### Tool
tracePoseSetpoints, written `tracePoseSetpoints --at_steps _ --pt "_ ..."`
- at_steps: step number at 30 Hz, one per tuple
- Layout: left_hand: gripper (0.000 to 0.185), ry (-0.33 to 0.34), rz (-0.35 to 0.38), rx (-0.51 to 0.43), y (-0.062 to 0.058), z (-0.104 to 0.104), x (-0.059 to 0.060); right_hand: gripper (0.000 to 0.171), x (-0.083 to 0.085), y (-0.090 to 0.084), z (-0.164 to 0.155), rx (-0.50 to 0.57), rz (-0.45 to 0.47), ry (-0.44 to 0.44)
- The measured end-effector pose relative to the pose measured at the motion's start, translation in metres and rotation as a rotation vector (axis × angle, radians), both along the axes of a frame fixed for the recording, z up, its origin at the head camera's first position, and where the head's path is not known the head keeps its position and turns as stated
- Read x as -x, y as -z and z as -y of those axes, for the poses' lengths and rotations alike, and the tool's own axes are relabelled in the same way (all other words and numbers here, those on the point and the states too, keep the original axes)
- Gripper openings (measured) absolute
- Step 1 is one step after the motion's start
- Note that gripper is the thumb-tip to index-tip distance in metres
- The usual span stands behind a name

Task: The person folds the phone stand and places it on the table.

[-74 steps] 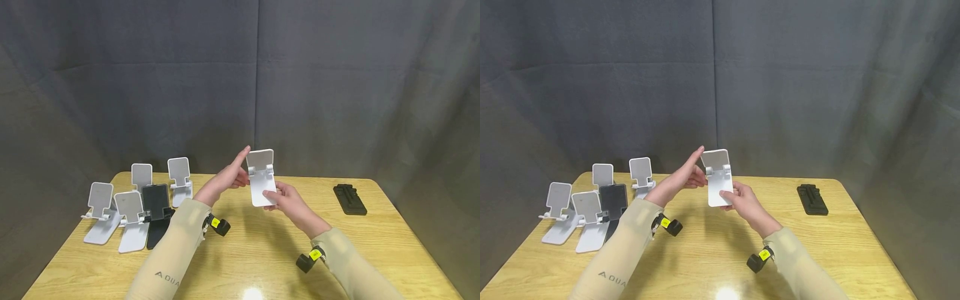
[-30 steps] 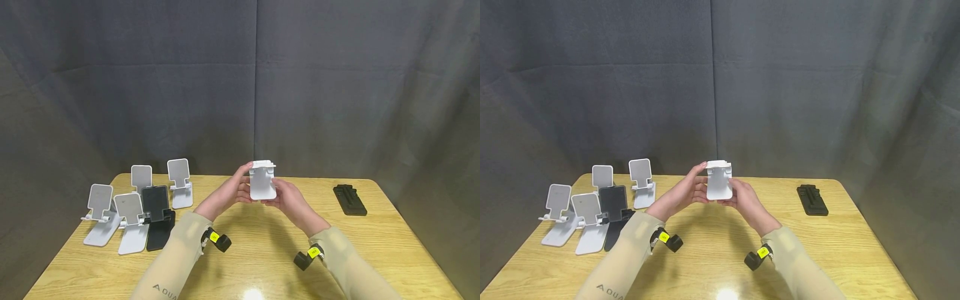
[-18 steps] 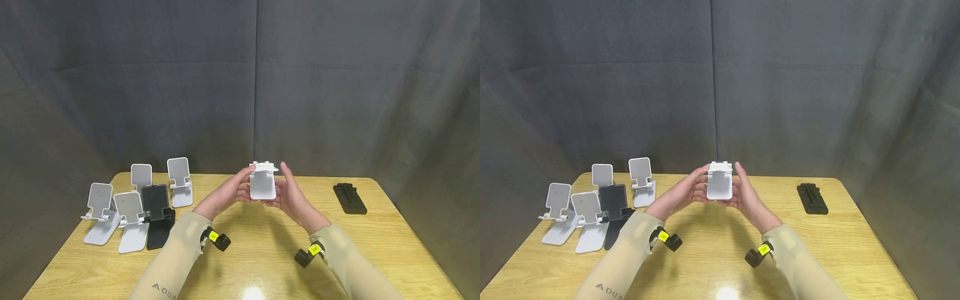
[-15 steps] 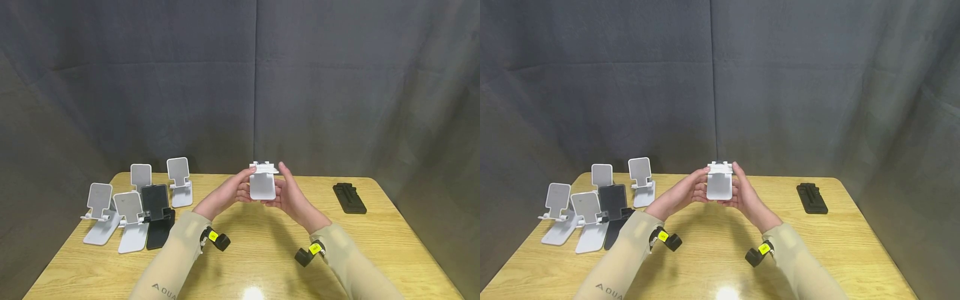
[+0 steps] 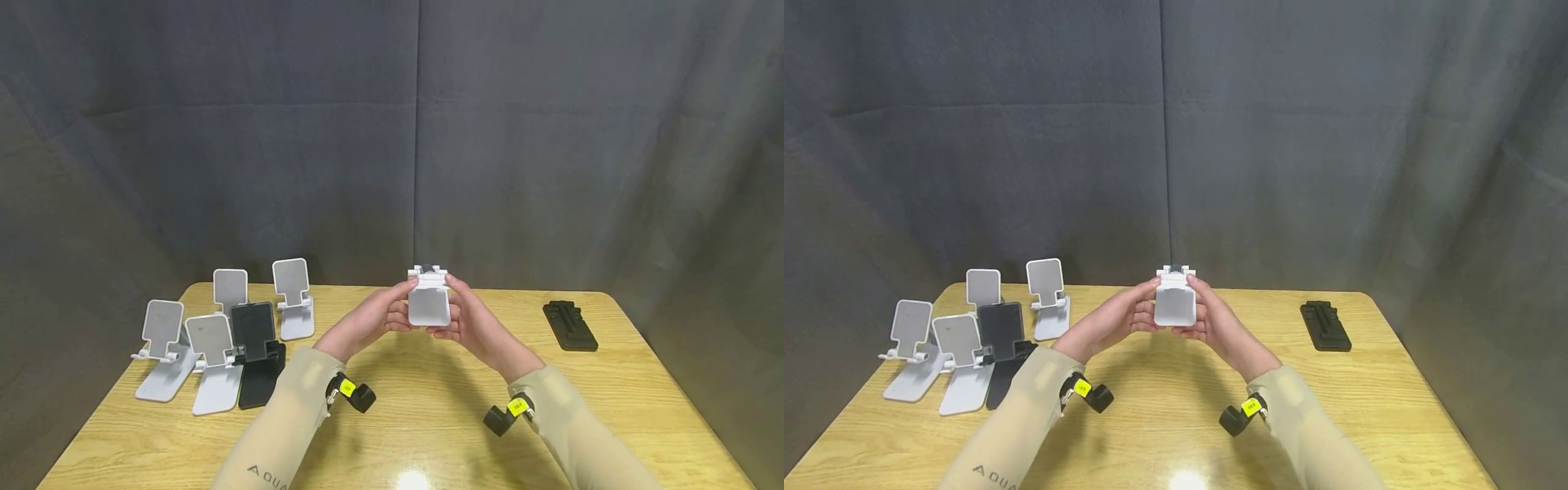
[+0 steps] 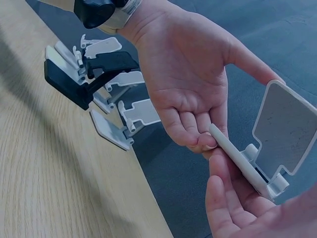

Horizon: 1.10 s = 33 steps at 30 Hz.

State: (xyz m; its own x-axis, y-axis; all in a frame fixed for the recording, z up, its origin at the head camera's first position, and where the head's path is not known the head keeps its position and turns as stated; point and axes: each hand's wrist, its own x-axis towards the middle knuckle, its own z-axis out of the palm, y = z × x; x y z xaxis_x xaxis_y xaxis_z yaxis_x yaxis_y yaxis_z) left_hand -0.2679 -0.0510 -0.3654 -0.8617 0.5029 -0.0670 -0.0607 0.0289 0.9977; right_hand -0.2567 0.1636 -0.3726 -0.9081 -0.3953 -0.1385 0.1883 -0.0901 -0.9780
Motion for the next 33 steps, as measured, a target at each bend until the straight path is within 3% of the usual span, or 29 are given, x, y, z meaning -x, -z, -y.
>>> tracePoseSetpoints --at_steps 7,14,21,33 --pt "0.052 -0.023 -0.023 -0.043 0.006 0.000 0.001 0.062 -0.001 0.005 0.000 0.031 -0.018 0.036" --pt "0.054 -0.030 -0.032 -0.053 0.009 0.001 0.002 0.046 -0.002 0.008 0.000 0.029 -0.042 0.035" --pt "0.052 -0.033 -0.083 -0.028 0.011 0.002 0.001 0.052 -0.001 0.011 0.002 0.008 -0.057 0.072" --pt "0.051 -0.104 -0.111 0.014 0.016 0.001 0.001 0.054 -0.003 0.013 0.004 -0.037 -0.070 0.082"
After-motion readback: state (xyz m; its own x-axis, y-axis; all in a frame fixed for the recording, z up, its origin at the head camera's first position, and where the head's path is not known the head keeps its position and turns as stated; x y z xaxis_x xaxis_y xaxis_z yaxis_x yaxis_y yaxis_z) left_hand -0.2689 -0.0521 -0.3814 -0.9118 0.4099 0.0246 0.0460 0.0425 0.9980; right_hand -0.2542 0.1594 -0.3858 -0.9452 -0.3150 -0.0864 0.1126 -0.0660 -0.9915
